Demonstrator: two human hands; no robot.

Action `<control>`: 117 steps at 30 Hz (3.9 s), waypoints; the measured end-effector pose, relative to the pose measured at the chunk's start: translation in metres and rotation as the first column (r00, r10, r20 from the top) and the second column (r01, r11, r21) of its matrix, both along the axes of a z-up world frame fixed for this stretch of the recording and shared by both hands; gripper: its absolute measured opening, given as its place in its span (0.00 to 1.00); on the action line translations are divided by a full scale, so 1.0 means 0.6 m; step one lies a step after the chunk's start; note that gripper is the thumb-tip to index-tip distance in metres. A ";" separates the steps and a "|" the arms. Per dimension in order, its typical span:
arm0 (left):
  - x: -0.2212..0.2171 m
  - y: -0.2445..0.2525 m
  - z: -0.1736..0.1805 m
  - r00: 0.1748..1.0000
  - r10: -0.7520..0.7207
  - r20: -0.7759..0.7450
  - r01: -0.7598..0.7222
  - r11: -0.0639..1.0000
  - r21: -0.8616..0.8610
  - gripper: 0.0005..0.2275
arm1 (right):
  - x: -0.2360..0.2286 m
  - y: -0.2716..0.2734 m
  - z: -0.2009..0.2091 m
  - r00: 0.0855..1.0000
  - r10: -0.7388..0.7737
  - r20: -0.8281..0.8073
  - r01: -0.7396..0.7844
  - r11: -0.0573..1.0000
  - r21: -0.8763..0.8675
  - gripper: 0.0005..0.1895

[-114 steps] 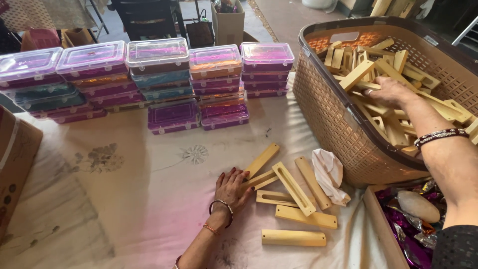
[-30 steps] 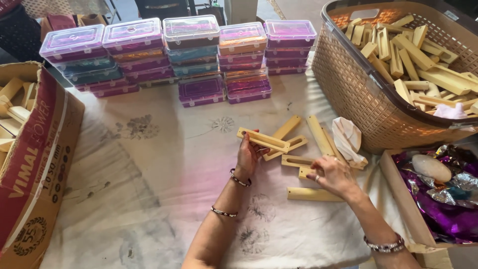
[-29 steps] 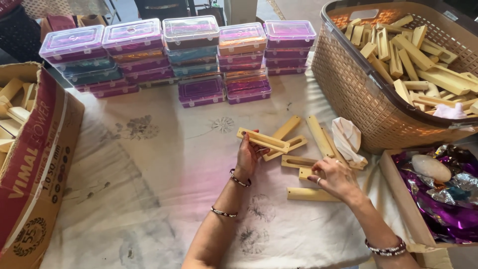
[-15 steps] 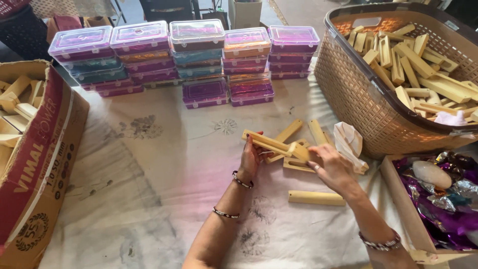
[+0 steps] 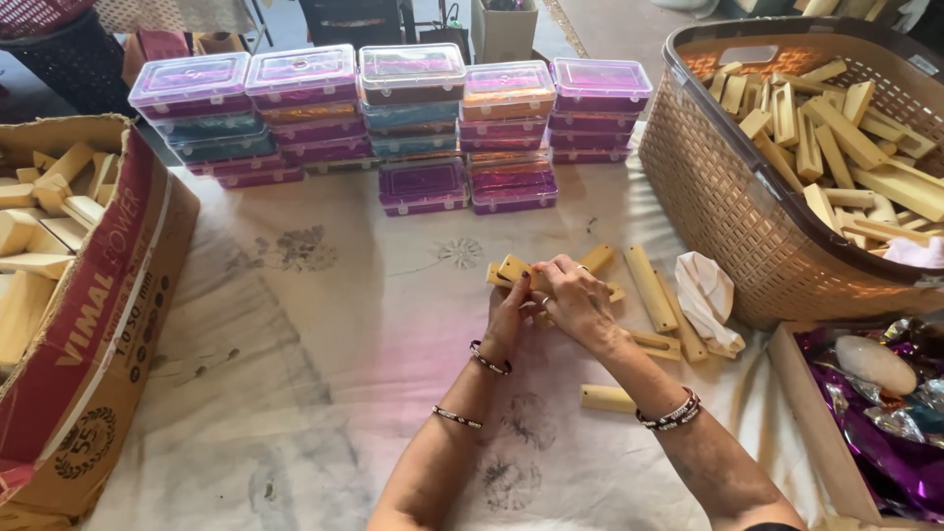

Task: Cleaning and organizing small wooden slats on a table and stacking them neatly next to plastic containers.

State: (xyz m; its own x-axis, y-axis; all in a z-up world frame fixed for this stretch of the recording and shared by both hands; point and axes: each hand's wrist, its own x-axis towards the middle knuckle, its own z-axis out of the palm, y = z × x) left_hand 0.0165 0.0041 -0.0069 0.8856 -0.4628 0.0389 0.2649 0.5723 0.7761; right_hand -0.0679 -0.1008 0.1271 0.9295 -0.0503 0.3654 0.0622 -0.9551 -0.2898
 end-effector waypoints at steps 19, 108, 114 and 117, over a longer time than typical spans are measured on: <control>0.008 -0.013 -0.028 0.989 0.144 -0.014 -0.145 0.988 -0.059 0.18 | 0.008 -0.026 -0.028 0.925 0.068 -0.375 -0.002 0.985 0.173 0.36; -0.061 0.004 0.077 0.724 0.096 0.683 -0.611 0.549 0.570 0.13 | -0.199 -0.304 -0.112 0.872 -0.483 -0.078 0.459 0.863 -0.210 0.18; -0.042 -0.002 0.047 0.767 0.208 0.607 -0.591 0.596 0.544 0.12 | -0.199 -0.254 -0.095 0.848 -0.530 -0.001 0.501 0.802 -0.324 0.13; -0.040 -0.001 0.045 0.762 0.219 0.610 -0.600 0.593 0.537 0.12 | -0.198 -0.193 -0.066 0.874 -0.444 -0.198 0.440 0.895 -0.066 0.11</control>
